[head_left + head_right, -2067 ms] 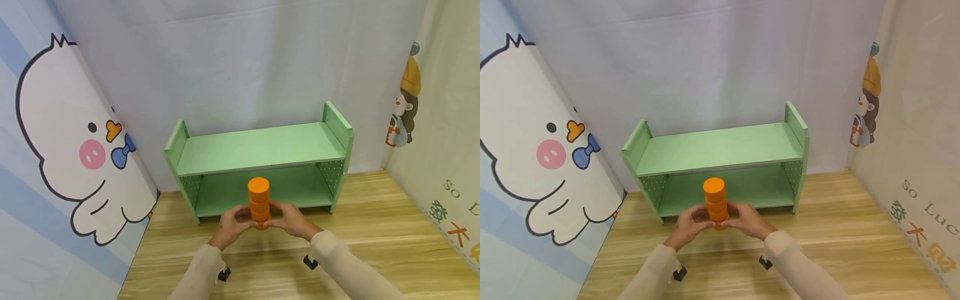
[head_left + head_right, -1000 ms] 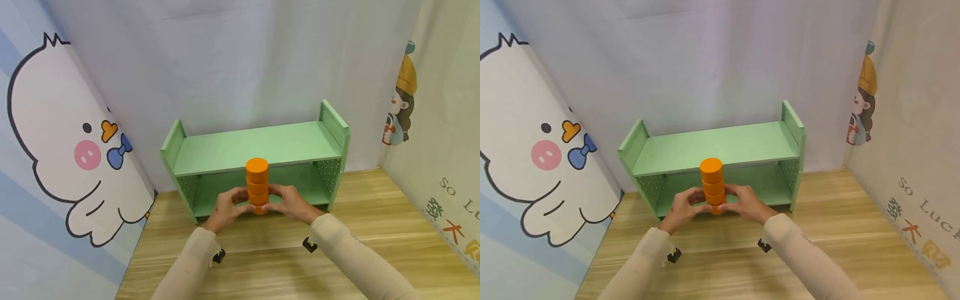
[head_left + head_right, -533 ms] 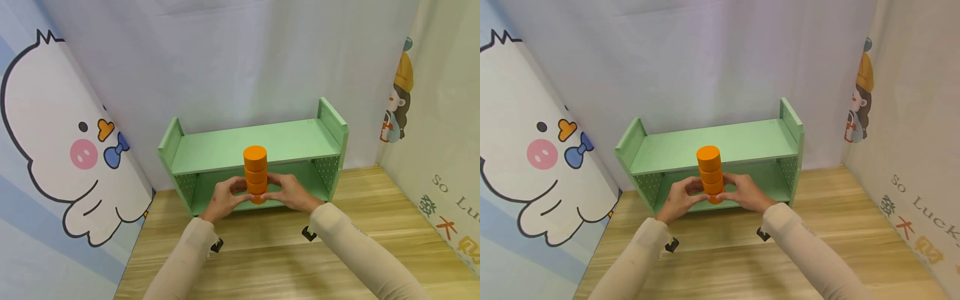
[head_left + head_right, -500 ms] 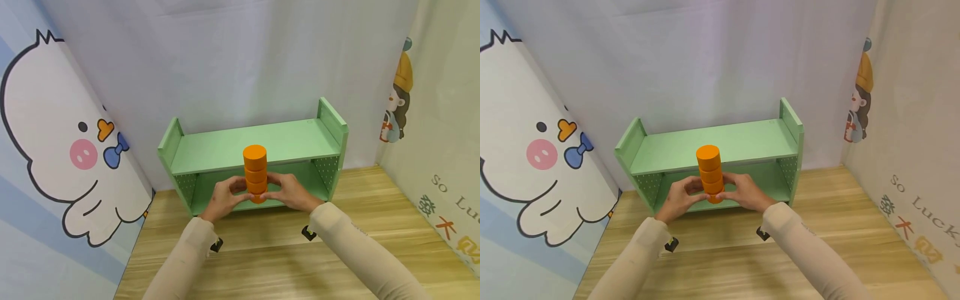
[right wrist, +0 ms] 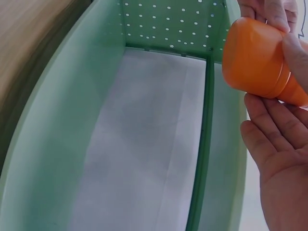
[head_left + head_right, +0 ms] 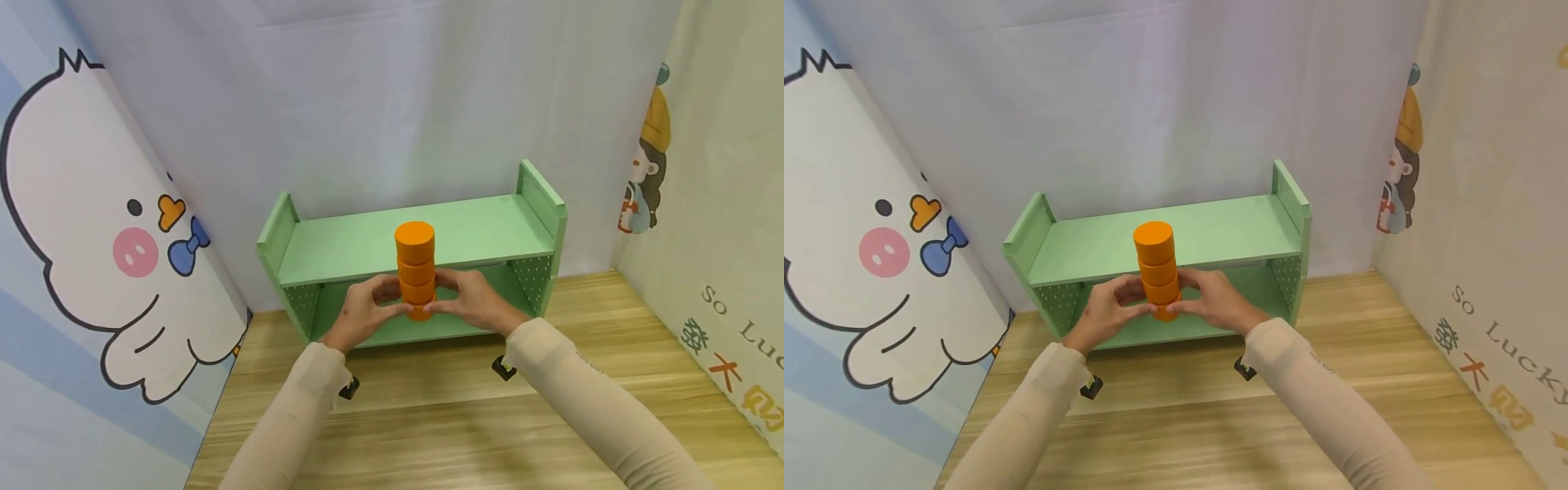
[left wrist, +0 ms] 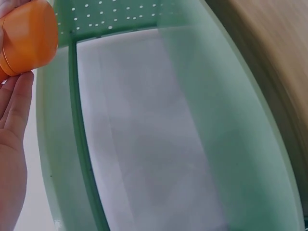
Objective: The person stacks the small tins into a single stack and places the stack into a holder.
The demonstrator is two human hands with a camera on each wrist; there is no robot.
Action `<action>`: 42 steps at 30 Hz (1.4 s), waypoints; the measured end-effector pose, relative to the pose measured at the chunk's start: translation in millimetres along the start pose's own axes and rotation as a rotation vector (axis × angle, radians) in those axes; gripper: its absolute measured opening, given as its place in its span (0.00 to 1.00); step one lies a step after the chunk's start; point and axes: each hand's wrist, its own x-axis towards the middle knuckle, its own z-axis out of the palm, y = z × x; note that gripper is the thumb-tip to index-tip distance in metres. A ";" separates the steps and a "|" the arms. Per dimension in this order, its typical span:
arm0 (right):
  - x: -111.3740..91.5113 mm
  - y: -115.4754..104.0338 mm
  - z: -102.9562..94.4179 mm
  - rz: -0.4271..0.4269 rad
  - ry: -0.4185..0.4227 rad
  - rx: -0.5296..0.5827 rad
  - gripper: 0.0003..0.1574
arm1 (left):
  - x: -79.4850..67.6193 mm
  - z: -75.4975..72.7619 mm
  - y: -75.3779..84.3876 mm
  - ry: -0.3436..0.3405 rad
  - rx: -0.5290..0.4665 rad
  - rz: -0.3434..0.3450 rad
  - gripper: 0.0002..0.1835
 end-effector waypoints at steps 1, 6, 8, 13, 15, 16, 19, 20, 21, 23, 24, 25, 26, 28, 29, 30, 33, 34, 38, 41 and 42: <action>0.6 -0.5 -1.3 -0.001 0.001 -0.003 0.37 | 1.1 -0.8 0.5 -0.003 0.007 0.006 0.25; 4.3 -4.7 -8.6 0.000 -0.002 -0.017 0.36 | 7.7 -5.1 4.8 -0.009 0.043 0.009 0.25; 6.0 -7.5 -11.8 0.006 -0.008 -0.015 0.37 | 10.5 -7.0 7.3 -0.010 0.045 -0.001 0.25; 10.2 -13.2 -19.2 0.014 -0.009 -0.011 0.38 | 17.7 -11.5 14.0 -0.017 0.036 -0.009 0.25; 12.6 -14.1 -21.4 0.011 -0.007 -0.011 0.38 | 20.3 -13.1 15.8 -0.015 0.034 -0.010 0.24; 13.8 -15.0 -22.4 0.010 -0.006 -0.011 0.38 | 21.3 -13.9 16.6 -0.013 0.034 -0.012 0.24; 17.5 -16.7 -25.3 0.016 0.000 -0.007 0.38 | 24.3 -16.1 18.8 -0.010 0.033 -0.007 0.25; 18.6 -17.2 -26.3 0.018 0.000 -0.004 0.38 | 25.4 -16.8 19.5 -0.009 0.035 -0.005 0.25; 19.6 -18.0 -27.4 0.020 0.000 0.000 0.38 | 26.7 -17.6 20.3 -0.010 0.033 -0.001 0.25; 21.8 -18.6 -29.8 0.022 0.003 -0.002 0.38 | 29.3 -19.0 21.5 -0.014 0.033 0.004 0.26; 23.1 -18.8 -31.0 0.019 0.002 -0.003 0.38 | 30.7 -19.7 22.1 -0.015 0.032 0.005 0.26; 24.5 -19.1 -32.1 0.018 0.001 -0.004 0.38 | 32.3 -20.4 22.5 -0.014 0.030 0.005 0.26; 25.7 -19.6 -33.2 0.014 0.000 -0.004 0.38 | 33.9 -21.2 22.8 -0.012 0.024 0.003 0.26; 28.4 -19.7 -34.9 0.006 0.000 0.000 0.38 | 36.4 -22.2 23.2 -0.011 0.010 -0.001 0.26; 29.9 -19.5 -35.4 0.002 0.001 0.001 0.37 | 37.6 -22.7 23.7 -0.009 0.006 -0.004 0.26; 31.2 -19.0 -35.8 -0.003 0.002 0.002 0.37 | 38.6 -23.0 24.0 -0.007 0.003 -0.008 0.27; 34.7 -16.5 -36.1 -0.011 0.009 0.004 0.37 | 41.2 -23.5 24.5 -0.003 0.002 -0.026 0.27; 35.9 -15.4 -36.0 -0.014 0.011 0.001 0.37 | 42.2 -23.5 24.6 -0.001 0.009 -0.033 0.27; 39.5 -14.5 -36.3 -0.013 0.008 -0.011 0.37 | 45.4 -24.2 23.1 0.007 0.020 -0.059 0.27; 41.5 -13.9 -37.1 -0.001 0.009 -0.008 0.38 | 48.2 -24.0 21.9 0.009 0.022 -0.069 0.27; 42.0 -13.4 -37.5 0.003 0.009 -0.004 0.38 | 49.0 -23.8 21.5 0.009 0.023 -0.072 0.27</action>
